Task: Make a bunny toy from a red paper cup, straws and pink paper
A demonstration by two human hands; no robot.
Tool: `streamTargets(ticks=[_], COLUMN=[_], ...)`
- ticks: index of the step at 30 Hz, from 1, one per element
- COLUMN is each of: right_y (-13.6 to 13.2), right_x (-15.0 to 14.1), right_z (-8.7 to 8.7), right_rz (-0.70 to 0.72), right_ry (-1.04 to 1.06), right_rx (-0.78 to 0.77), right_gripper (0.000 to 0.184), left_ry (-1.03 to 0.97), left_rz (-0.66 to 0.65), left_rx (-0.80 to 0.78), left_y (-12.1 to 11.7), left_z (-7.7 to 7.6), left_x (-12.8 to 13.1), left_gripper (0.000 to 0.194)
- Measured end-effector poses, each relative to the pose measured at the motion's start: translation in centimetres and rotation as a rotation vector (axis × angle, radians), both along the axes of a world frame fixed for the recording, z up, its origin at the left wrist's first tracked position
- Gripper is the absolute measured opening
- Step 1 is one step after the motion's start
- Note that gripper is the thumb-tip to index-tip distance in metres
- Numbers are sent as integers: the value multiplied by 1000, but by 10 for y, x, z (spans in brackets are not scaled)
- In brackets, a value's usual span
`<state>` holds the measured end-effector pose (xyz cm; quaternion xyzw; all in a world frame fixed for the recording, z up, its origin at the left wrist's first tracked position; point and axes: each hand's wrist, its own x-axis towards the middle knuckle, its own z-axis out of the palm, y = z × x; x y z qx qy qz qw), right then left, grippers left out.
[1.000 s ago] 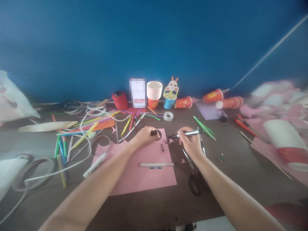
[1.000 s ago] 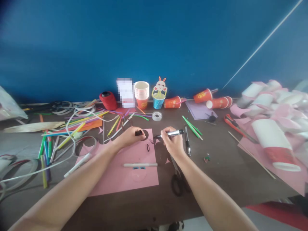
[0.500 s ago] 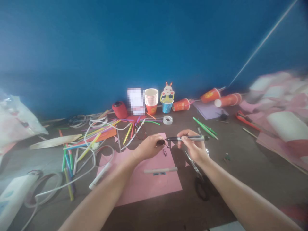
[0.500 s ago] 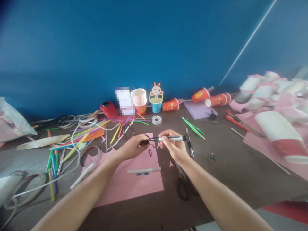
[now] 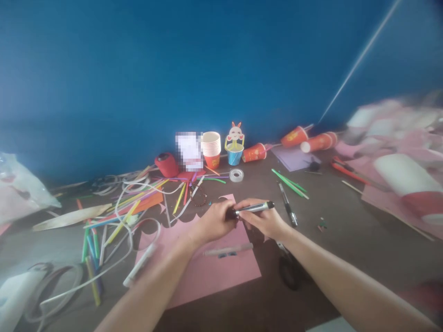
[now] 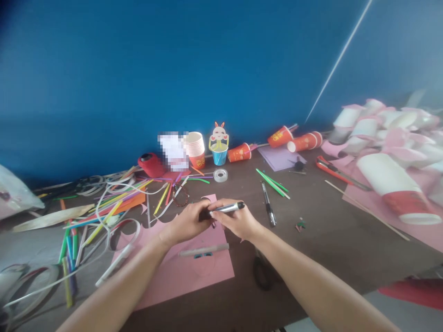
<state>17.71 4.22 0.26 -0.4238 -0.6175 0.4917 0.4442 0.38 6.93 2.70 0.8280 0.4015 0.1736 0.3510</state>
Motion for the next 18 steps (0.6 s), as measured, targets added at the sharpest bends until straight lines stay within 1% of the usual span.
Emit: streamTargets(ticks=[2,4,7,9,12,13,14,15,16,17,18], right_y=[-1,-2,-6,-9,-10,-8,-5,-1,4,10,17], right_x=[-3,-6,-9,-8,-1,3,8,14,21,28,35], right_z=[-3,-4,0,6,16,18,19,18,15,11,6], right_rz=[22,38,36,53,91,57,-16,-120,-239,-344,-415], right_ry=[73,124,140,95,-30,-60,-82,-98,-121,-164,-227], right_rx=[-64,-108,-124,-77,96,149,188,214,232,247,266], right_gripper=[23,27,30,30,26,26,26,26,27,29,32], left_ry=[-69,-117,-115,-108,-143,-158,-163,-173,-182,-196,-224], left_rz=[53,80,95,96,64,61,76,138,203,254,292], left_rx=[-37,-57,-47,-10,101,153,215,284,321,324,320], left_y=[-2,-4,-7,-7,-2,1,5,9,13,16,18], left_z=[2,3,5,5,7,7,8,10,11,13,15], left_x=[0,0,1,1,0,-1,-3,-6,-10,-13,-17], left_gripper=[21,31,45,52,66,73,79,81,81,77,73])
